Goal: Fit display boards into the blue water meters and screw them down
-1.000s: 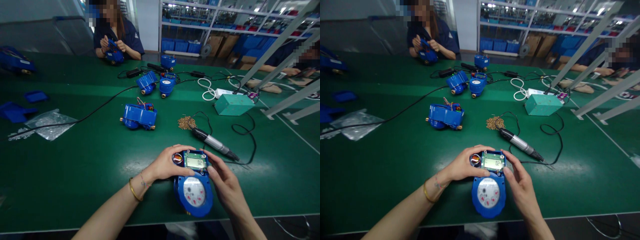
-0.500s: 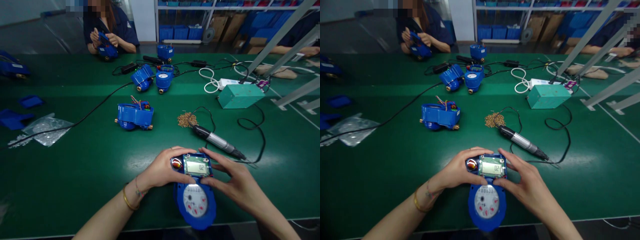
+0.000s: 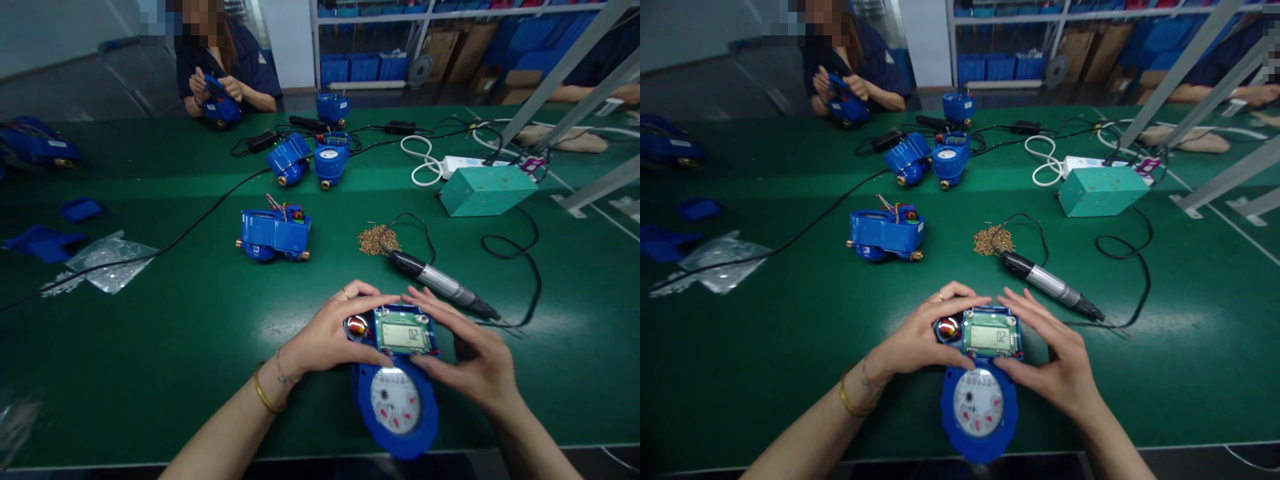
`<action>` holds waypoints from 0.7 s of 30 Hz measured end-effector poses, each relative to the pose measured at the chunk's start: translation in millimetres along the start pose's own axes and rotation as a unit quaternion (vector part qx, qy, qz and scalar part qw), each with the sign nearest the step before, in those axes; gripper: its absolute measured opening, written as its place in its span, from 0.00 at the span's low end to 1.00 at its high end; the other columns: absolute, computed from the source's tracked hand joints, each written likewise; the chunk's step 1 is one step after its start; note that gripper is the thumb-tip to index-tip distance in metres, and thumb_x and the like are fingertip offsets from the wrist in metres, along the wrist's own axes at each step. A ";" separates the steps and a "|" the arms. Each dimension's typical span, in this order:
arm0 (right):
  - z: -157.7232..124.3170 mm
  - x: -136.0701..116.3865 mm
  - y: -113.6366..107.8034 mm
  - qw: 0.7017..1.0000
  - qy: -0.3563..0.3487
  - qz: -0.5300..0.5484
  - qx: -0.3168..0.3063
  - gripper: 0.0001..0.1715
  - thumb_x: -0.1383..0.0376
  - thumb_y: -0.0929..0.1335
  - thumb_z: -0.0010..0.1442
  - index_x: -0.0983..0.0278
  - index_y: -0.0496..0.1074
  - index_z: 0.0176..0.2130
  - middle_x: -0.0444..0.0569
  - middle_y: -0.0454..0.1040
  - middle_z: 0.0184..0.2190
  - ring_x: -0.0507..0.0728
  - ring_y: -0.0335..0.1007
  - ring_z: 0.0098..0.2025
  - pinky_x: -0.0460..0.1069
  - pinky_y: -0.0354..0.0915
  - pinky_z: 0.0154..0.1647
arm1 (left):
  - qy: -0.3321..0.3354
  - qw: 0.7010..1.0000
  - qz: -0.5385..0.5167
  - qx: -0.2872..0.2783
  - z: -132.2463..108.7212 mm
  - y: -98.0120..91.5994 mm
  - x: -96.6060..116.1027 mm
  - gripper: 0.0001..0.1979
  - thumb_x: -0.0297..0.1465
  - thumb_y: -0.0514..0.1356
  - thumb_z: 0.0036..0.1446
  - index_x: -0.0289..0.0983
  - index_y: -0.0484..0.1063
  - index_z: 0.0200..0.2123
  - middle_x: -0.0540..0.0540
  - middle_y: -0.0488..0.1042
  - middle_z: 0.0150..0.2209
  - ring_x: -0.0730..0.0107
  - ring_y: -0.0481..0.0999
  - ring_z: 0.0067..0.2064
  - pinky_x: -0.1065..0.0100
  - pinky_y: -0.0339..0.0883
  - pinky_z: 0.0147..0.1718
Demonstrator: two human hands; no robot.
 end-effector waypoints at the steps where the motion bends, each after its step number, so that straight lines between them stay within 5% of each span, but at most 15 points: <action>1: -1.0 5.0 0.3 0.999 0.013 0.029 0.007 0.34 0.64 0.76 0.55 0.56 0.70 0.59 0.53 0.72 0.58 0.67 0.67 0.61 0.68 0.58 0.66 | 0.003 1.000 -0.001 0.010 -0.8 -0.6 0.8 0.38 0.40 0.75 0.44 0.47 0.70 0.59 0.43 0.70 0.52 0.55 0.71 0.55 0.53 0.64 0.58; 6: -3.8 19.8 1.2 0.990 0.064 0.121 0.042 0.29 0.66 0.77 0.54 0.57 0.75 0.54 0.53 0.75 0.55 0.64 0.73 0.56 0.58 0.70 0.58 | 0.031 0.999 0.002 0.022 -5.9 8.5 12.6 0.39 0.35 0.73 0.48 0.42 0.64 0.62 0.41 0.68 0.58 0.56 0.68 0.59 0.56 0.61 0.60; 11: -2.6 21.4 0.7 0.979 0.098 0.167 0.060 0.27 0.66 0.78 0.52 0.61 0.76 0.52 0.55 0.76 0.53 0.64 0.75 0.54 0.54 0.71 0.56 | -0.063 0.993 0.060 0.084 -8.3 4.4 5.6 0.35 0.33 0.72 0.45 0.37 0.66 0.56 0.40 0.71 0.54 0.55 0.72 0.54 0.57 0.66 0.55; 16: -7.6 28.4 2.1 0.973 0.121 0.187 0.065 0.28 0.64 0.78 0.51 0.63 0.76 0.52 0.57 0.75 0.54 0.65 0.74 0.54 0.57 0.69 0.58 | -0.066 0.992 0.100 0.033 2.2 2.0 4.4 0.21 0.34 0.70 0.48 0.37 0.74 0.46 0.45 0.79 0.43 0.61 0.78 0.43 0.65 0.68 0.40; 21: -11.6 32.1 2.5 0.973 0.118 0.185 0.072 0.28 0.64 0.78 0.52 0.61 0.75 0.53 0.56 0.76 0.54 0.64 0.75 0.53 0.56 0.71 0.57 | -0.031 0.982 0.186 -0.026 13.9 0.7 9.5 0.19 0.39 0.71 0.48 0.35 0.77 0.42 0.43 0.81 0.39 0.62 0.78 0.39 0.68 0.64 0.35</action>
Point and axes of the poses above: each hand's wrist, its own z-axis towards the middle knuckle, its own y-axis out of the palm, x = y × z, the point moved 10 cm from there along z, towards the middle knuckle
